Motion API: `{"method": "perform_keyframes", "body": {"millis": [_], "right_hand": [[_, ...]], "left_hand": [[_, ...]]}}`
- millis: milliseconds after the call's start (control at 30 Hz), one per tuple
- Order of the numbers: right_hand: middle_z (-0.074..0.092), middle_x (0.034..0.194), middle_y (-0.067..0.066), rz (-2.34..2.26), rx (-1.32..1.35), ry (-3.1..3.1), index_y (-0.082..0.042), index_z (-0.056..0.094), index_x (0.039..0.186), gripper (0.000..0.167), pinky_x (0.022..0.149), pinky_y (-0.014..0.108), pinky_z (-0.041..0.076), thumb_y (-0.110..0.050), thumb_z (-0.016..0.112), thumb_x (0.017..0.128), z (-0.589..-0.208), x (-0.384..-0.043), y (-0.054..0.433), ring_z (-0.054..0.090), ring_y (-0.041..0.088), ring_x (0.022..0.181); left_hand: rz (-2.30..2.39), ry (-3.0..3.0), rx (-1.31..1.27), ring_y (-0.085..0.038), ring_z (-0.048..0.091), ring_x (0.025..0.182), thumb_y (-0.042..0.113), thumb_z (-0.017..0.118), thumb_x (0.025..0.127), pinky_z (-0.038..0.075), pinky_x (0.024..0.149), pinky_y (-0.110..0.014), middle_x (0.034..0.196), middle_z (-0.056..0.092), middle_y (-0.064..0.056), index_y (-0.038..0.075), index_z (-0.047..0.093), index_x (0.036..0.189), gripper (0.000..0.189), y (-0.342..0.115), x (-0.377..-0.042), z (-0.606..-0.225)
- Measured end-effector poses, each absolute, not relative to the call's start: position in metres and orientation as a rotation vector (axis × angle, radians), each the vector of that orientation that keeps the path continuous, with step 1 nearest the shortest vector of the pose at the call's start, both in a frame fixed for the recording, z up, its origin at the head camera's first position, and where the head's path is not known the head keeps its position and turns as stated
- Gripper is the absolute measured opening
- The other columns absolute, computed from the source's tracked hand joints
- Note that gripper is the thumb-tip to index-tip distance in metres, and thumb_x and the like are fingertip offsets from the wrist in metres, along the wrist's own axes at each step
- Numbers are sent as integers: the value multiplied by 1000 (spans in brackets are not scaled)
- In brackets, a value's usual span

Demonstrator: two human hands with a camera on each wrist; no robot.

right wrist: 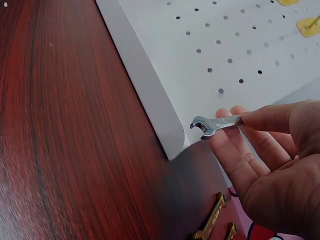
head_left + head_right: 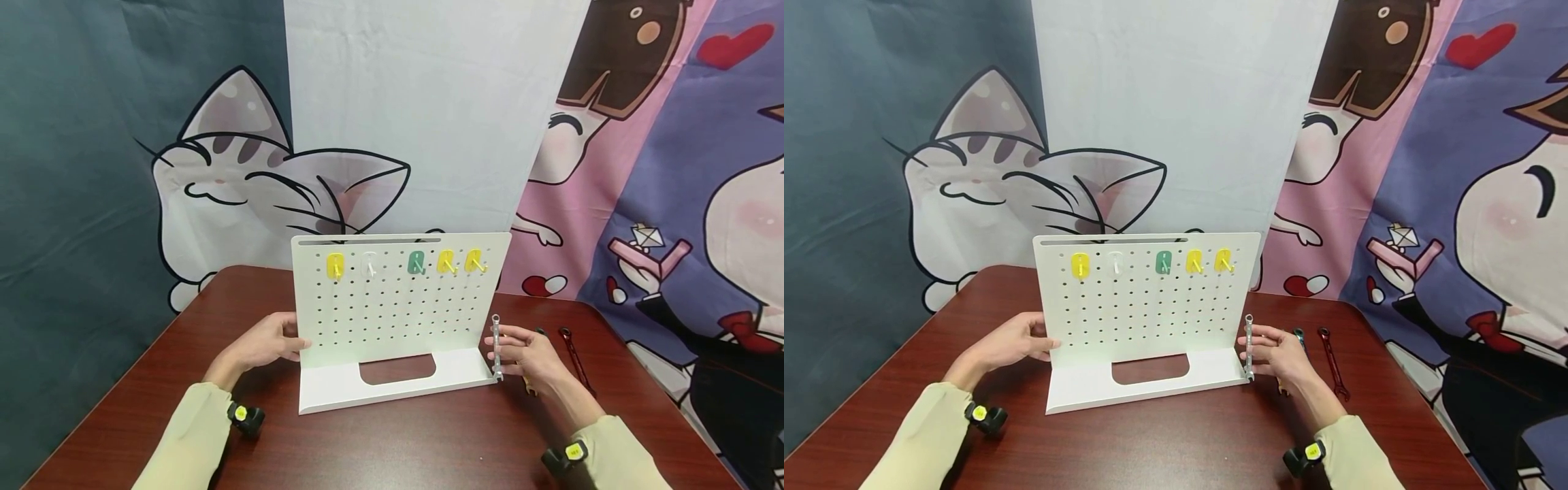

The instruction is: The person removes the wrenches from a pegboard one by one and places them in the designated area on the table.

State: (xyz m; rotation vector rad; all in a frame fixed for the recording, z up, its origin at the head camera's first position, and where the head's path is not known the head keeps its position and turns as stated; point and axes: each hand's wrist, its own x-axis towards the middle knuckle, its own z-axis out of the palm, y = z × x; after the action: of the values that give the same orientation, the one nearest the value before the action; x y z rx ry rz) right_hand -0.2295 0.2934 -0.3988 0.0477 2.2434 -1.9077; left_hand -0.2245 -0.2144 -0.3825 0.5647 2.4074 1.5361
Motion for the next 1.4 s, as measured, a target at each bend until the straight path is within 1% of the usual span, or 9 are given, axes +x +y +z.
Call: {"method": "perform_keyframes", "body": {"millis": [233,467,667,967,1200,1400], "right_hand": [[78,123,14,-1867,37,2280,9,45,152,59,79,36,67,-6,69,101,-405,-231,304,79,21,96],[78,120,12,-1866,85,2264,13,48,147,54,77,36,67,0,67,99,-415,-232,309,78,18,92],[80,114,12,-1849,134,2298,14,51,145,52,76,37,67,0,69,98,-418,-233,311,79,19,89],[80,111,14,-1809,158,2320,16,51,143,53,75,37,67,0,71,97,-422,-234,312,79,21,87],[80,104,13,-1823,194,2319,17,52,139,50,72,36,67,3,71,96,-424,-235,310,79,20,82],[79,101,14,-1834,218,2337,19,50,139,51,72,34,67,5,70,94,-424,-235,308,78,20,81]], "left_hand": [[1530,2422,539,-32,78,101,3,71,98,67,83,-48,133,70,-29,-7,57,144,50,-213,-224,-381],[1529,2414,556,-32,77,102,2,71,98,67,82,-47,133,69,-30,-9,57,144,49,-214,-225,-382],[1533,2415,542,-31,77,101,3,71,98,67,82,-47,133,70,-29,-8,57,144,50,-214,-225,-383],[1530,2407,548,-32,77,103,3,71,98,67,83,-48,135,69,-29,-7,56,145,51,-214,-225,-383],[1535,2405,535,-32,77,102,3,71,98,67,83,-48,133,69,-28,-7,57,145,50,-214,-224,-383],[1534,2405,549,-32,77,103,3,71,98,67,83,-48,133,70,-29,-8,57,144,49,-214,-225,-383]]}}
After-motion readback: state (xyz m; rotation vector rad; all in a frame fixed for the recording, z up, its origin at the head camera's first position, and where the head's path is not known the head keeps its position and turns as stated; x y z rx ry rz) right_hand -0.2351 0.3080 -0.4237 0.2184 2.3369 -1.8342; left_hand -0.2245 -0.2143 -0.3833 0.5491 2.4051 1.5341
